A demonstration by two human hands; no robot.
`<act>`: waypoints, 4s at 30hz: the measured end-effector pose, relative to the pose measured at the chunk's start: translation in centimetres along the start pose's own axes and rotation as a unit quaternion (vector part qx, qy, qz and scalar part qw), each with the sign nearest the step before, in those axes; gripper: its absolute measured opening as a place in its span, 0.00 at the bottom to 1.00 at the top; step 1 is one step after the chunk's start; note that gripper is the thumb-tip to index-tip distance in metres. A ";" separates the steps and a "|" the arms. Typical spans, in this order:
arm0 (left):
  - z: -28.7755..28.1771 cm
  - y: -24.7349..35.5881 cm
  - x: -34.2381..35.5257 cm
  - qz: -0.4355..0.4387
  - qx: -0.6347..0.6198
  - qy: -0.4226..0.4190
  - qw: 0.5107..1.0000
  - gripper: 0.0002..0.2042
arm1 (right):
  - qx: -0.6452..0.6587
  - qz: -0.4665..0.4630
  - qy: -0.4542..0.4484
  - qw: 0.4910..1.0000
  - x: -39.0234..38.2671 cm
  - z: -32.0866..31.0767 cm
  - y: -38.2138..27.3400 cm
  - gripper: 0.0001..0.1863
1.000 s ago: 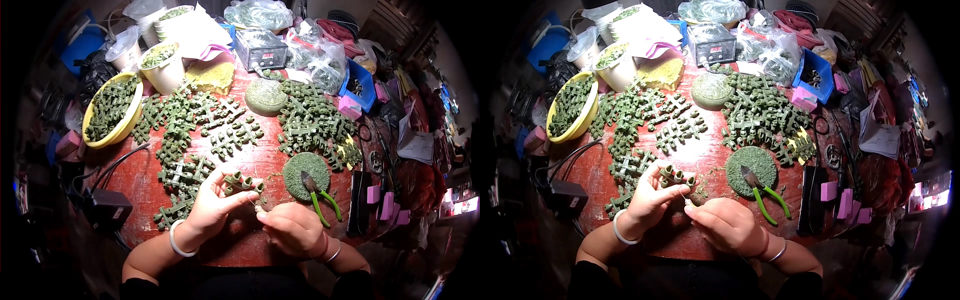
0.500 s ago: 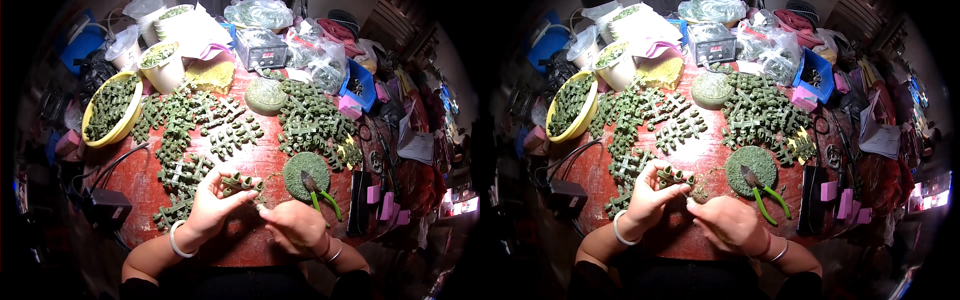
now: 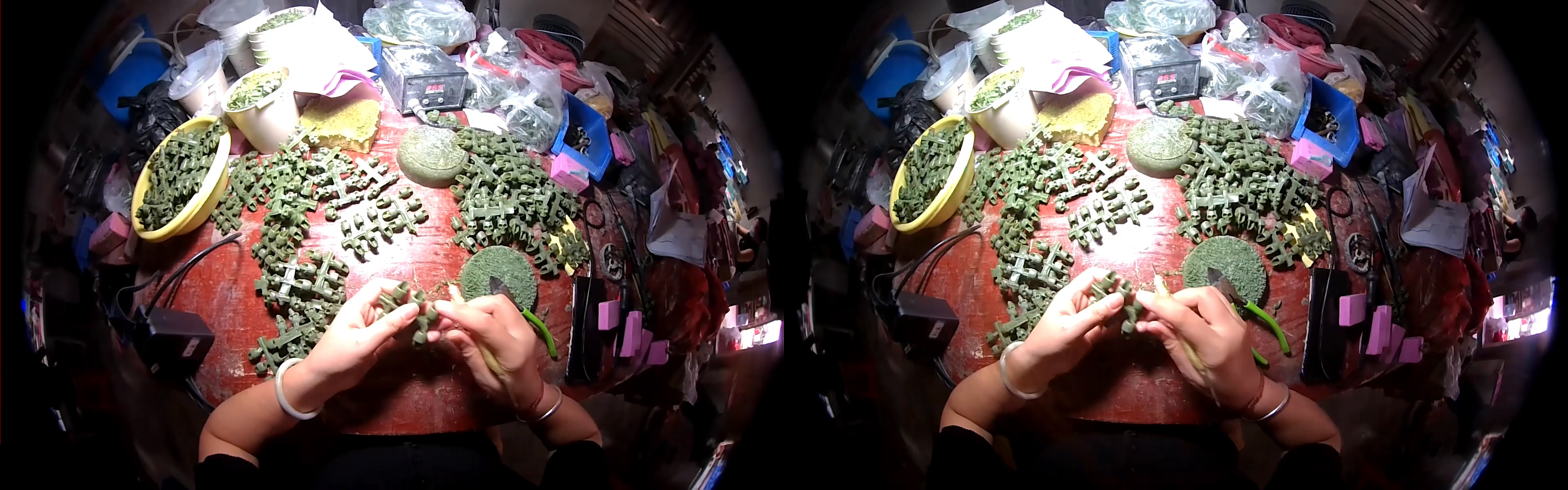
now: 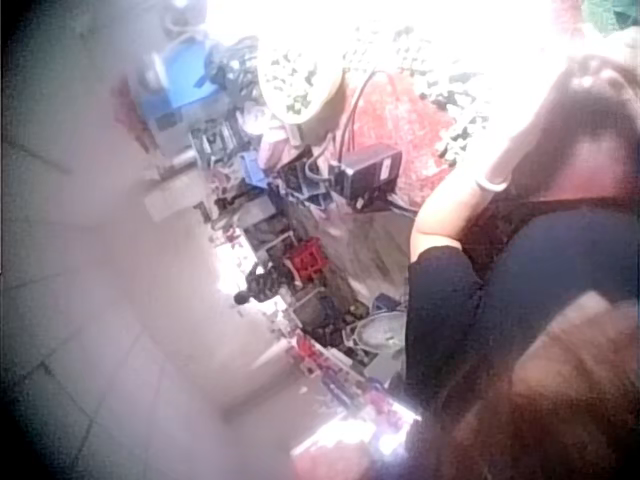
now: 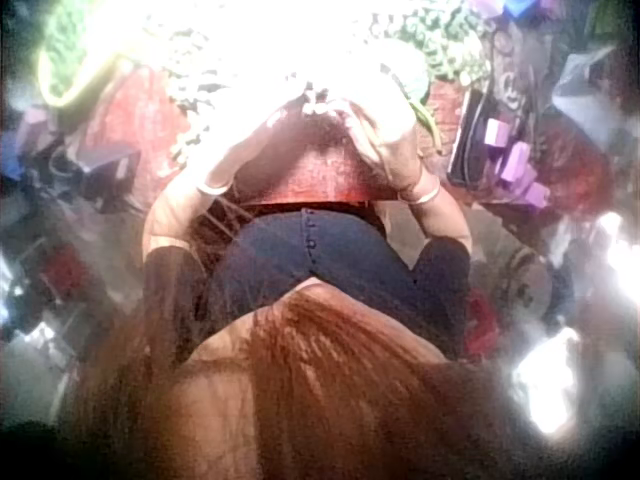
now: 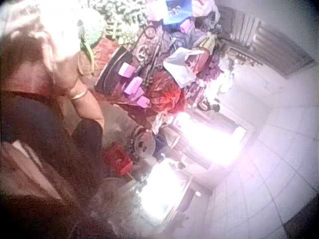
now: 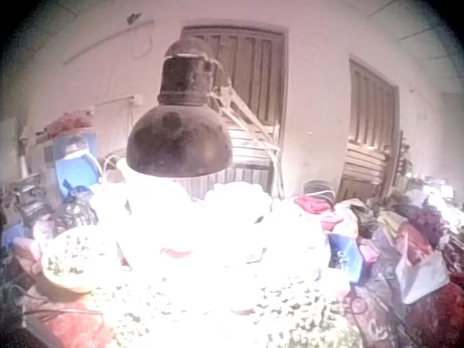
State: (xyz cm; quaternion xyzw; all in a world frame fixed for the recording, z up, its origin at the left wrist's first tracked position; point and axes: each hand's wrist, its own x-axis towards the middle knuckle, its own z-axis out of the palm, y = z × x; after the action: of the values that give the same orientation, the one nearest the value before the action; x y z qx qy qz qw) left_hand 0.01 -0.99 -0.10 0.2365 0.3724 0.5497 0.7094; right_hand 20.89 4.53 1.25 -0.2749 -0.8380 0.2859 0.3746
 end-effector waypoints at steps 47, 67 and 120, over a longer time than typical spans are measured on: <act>-0.7 0.8 -0.1 -0.032 0.032 -0.093 0.995 0.20 | -0.038 -0.115 -0.008 0.993 0.0 -0.5 -0.3 0.21; 0.0 1.3 -0.4 0.010 -0.068 -0.164 0.984 0.26 | 0.012 -0.100 0.057 0.993 0.1 -1.7 -0.5 0.17; -0.5 0.5 -0.2 0.058 0.071 -0.118 0.989 0.23 | -0.028 -0.126 -0.095 0.987 0.6 -2.0 -0.8 0.17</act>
State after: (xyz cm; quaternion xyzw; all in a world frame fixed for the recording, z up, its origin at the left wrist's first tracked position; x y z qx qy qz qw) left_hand -0.69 -1.04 0.03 0.3709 0.3096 0.5301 0.6968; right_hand 21.95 4.93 3.19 -0.1492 -0.9054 0.2379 0.3185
